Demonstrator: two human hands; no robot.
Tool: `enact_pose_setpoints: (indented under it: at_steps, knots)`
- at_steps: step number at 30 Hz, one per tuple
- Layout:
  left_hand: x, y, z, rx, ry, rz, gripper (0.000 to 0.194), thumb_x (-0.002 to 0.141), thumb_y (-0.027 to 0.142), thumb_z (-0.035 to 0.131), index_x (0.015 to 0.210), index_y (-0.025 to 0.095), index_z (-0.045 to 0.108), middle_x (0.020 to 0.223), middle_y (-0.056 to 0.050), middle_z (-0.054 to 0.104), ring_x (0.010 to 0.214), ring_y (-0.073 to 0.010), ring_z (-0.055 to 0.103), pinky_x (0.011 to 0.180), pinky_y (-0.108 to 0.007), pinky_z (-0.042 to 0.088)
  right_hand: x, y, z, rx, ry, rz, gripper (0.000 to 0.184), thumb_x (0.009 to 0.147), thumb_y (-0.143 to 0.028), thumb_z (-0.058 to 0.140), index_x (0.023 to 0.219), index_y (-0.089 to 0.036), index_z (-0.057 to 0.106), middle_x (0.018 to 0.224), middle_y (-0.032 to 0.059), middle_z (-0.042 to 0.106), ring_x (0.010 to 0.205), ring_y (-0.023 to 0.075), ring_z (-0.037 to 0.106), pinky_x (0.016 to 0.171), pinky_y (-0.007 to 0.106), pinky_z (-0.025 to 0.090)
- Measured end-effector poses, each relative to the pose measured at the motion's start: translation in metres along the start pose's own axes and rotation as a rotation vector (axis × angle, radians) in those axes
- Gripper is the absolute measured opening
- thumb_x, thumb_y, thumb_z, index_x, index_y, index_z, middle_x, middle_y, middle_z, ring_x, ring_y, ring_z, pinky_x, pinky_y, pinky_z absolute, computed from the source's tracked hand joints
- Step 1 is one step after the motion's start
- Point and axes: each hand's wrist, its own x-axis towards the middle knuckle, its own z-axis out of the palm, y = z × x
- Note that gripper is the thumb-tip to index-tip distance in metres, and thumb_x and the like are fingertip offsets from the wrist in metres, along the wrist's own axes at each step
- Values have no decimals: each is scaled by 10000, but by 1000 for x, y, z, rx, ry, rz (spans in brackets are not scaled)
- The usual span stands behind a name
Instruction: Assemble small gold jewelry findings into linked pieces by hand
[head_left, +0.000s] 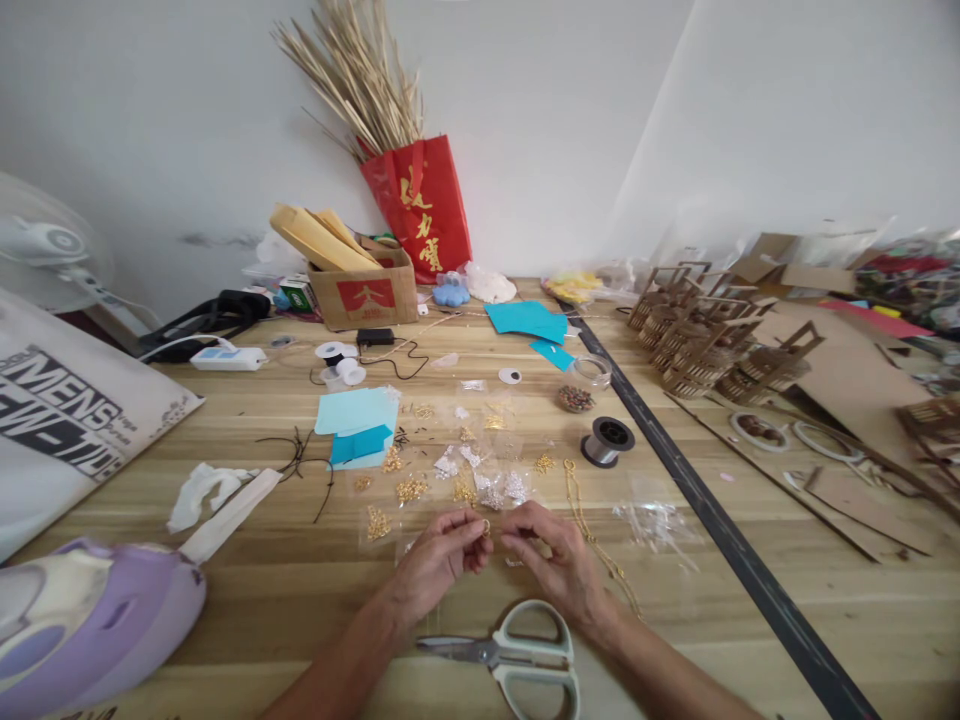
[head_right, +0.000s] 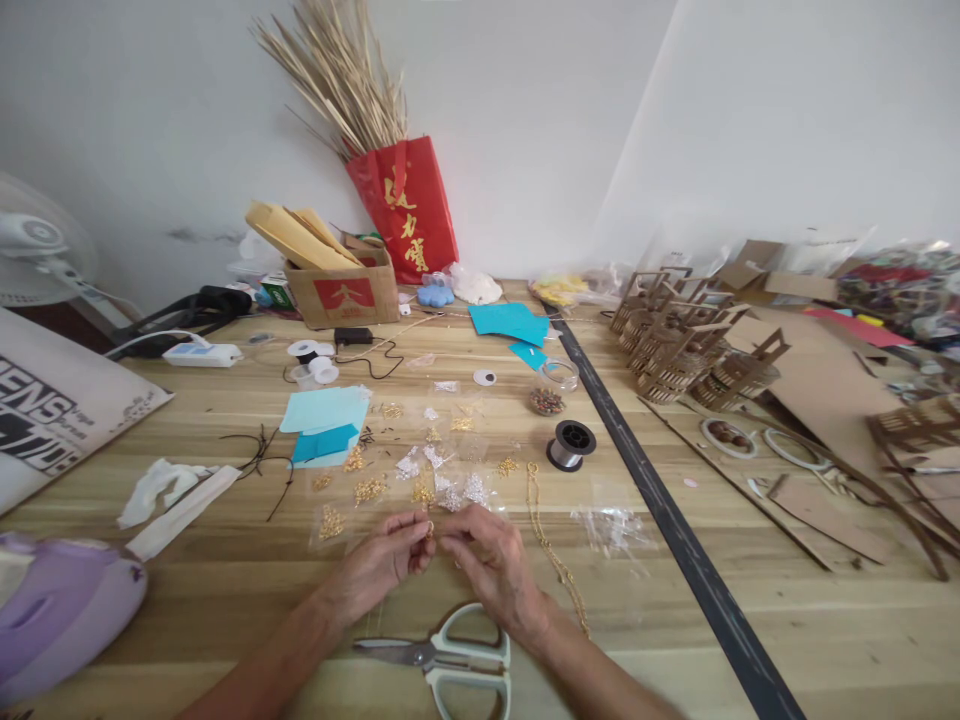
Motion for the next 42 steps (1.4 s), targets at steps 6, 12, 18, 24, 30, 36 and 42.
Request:
enact_pose_setpoints:
  at_steps: [6, 12, 18, 24, 30, 36, 42]
  knots:
    - [0, 4, 3, -57, -22, -53, 226, 637, 241, 799, 706, 116, 623, 600, -11, 640, 516, -78, 564, 507, -184, 396, -1, -5, -1, -31, 7, -134, 107, 898, -189, 537, 884, -203, 643, 801, 37, 682, 734, 153, 610, 677, 251, 476]
    - [-1, 2, 4, -80, -13, -77, 243, 620, 233, 810, 704, 113, 616, 597, -15, 646, 515, -80, 573, 501, -179, 403, -1, -6, -3, -110, 8, -196, 164, 924, -195, 482, 891, -200, 642, 798, 52, 654, 743, 161, 604, 658, 256, 491]
    - [-1, 1, 5, -87, -6, -83, 255, 602, 231, 820, 697, 116, 613, 588, -8, 638, 510, -80, 568, 492, -178, 402, -5, 1, -1, -224, 4, -228, 201, 939, -199, 443, 950, -207, 644, 878, 67, 643, 793, 171, 605, 698, 283, 510]
    - [0, 0, 3, -87, -12, -84, 243, 607, 234, 815, 698, 117, 622, 591, -7, 645, 498, -75, 566, 488, -172, 403, -7, 5, -2, -292, -17, -237, 207, 944, -198, 436, 972, -198, 640, 901, 73, 636, 812, 174, 600, 704, 286, 514]
    - [-1, -1, 3, -76, -21, -77, 235, 615, 231, 811, 702, 116, 625, 588, -19, 652, 500, -85, 570, 489, -181, 400, -6, 6, -2, -316, -9, -259, 202, 947, -187, 432, 946, -191, 634, 871, 65, 629, 794, 168, 586, 685, 274, 501]
    - [-1, 0, 3, -79, -27, -66, 220, 626, 221, 804, 709, 119, 627, 595, -17, 654, 515, -87, 572, 508, -187, 404, -6, 6, -1, -351, -41, -252, 226, 953, -191, 411, 936, -188, 637, 856, 63, 621, 771, 165, 581, 655, 260, 490]
    - [-1, 2, 4, -47, -30, -65, 227, 627, 231, 801, 693, 113, 619, 586, -19, 646, 512, -85, 561, 506, -192, 392, -6, 7, 0, -371, -35, -266, 235, 961, -205, 404, 924, -185, 635, 835, 59, 613, 755, 158, 578, 644, 257, 492]
